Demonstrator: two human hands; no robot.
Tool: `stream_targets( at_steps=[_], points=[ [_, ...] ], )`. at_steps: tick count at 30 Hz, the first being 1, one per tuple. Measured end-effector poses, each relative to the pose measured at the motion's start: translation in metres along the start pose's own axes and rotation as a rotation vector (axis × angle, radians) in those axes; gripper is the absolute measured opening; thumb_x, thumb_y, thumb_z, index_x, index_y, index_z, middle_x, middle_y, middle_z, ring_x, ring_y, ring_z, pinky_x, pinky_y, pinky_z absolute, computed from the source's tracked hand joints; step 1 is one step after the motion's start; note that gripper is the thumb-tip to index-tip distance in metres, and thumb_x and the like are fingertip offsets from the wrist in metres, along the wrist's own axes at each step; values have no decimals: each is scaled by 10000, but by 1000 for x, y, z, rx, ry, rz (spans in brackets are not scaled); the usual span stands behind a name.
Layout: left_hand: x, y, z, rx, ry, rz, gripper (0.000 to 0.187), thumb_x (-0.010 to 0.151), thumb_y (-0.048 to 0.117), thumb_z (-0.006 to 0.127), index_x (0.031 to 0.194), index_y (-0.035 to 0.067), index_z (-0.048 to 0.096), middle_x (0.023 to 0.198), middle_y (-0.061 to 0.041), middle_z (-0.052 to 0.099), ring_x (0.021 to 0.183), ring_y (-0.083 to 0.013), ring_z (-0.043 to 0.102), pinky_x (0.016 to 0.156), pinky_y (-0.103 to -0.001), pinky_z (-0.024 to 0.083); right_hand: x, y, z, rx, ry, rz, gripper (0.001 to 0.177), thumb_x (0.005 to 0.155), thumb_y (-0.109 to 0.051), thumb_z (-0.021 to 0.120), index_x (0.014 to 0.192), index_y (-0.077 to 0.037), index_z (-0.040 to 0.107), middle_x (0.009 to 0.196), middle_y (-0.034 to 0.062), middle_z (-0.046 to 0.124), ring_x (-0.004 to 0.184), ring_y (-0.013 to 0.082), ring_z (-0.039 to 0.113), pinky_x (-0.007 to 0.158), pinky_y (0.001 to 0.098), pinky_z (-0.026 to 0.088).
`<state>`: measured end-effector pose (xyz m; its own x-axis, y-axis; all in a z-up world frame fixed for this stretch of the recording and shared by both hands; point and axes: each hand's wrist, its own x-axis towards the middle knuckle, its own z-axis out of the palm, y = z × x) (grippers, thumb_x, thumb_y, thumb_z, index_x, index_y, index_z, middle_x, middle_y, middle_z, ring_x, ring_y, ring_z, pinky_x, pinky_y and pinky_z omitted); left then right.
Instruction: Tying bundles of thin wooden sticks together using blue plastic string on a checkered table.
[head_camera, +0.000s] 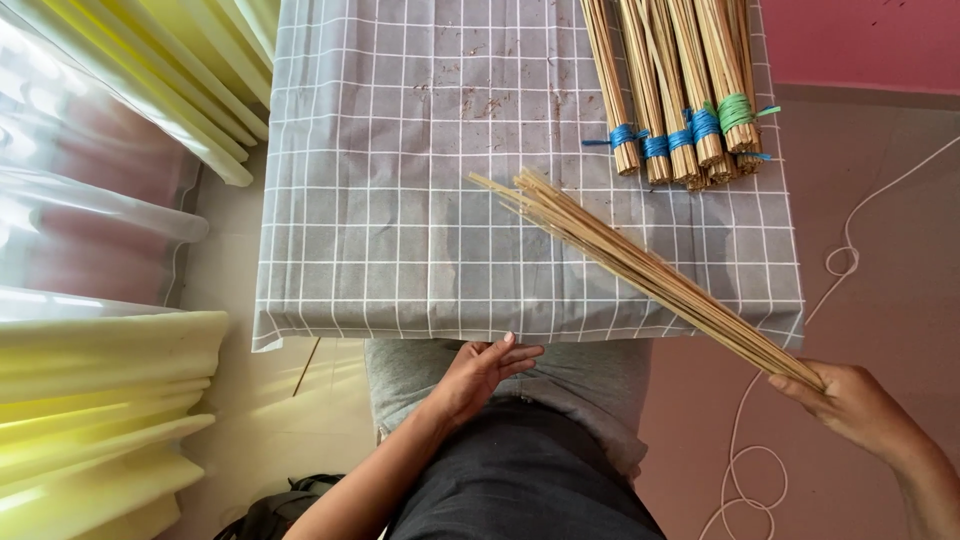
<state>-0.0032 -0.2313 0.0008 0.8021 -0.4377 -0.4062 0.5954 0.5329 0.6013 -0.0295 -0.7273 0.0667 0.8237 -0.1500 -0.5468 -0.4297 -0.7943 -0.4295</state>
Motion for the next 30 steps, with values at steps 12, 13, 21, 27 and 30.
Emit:
stream_targets(
  at_steps=[12,13,21,27,30],
  points=[
    [5,42,79,1525,-447,565,250,1045,292,540,1056,126,727,951,-80,755,862,-321,699,675,-466,503,-70,23,75,641,293,68,414,1148,-261,456,802,-32,469,559,87,348,424,207,352,401,361,283],
    [20,41,88,1529,-445,566,250,1045,292,540,1056,126,727,951,-80,755,862,-321,699,675,-466,503,-62,12,84,644,292,64,414,1148,-261,456,802,-32,469,559,87,348,424,207,352,401,361,283],
    [121,11,145,2375,-450,1308,856,1041,800,216,1674,223,211,1728,-31,202,1595,-284,159,1278,-531,87,-61,-99,110,982,252,-1,597,1161,-487,323,752,-63,414,498,47,239,334,177,253,342,337,238],
    [164,-5,120,2409,-360,1201,986,881,880,23,1660,300,189,1737,24,182,1602,-266,63,1271,-536,-78,-56,-87,119,1040,227,-58,613,1140,-522,340,753,-54,420,488,43,233,327,172,256,327,335,257],
    [159,49,94,2515,-101,1251,931,902,915,-37,1663,403,125,1742,27,2,1571,-310,-123,1237,-592,-198,-57,-87,116,1032,212,-38,613,1139,-539,348,755,-68,426,501,41,257,341,164,271,343,331,268]
  ],
)
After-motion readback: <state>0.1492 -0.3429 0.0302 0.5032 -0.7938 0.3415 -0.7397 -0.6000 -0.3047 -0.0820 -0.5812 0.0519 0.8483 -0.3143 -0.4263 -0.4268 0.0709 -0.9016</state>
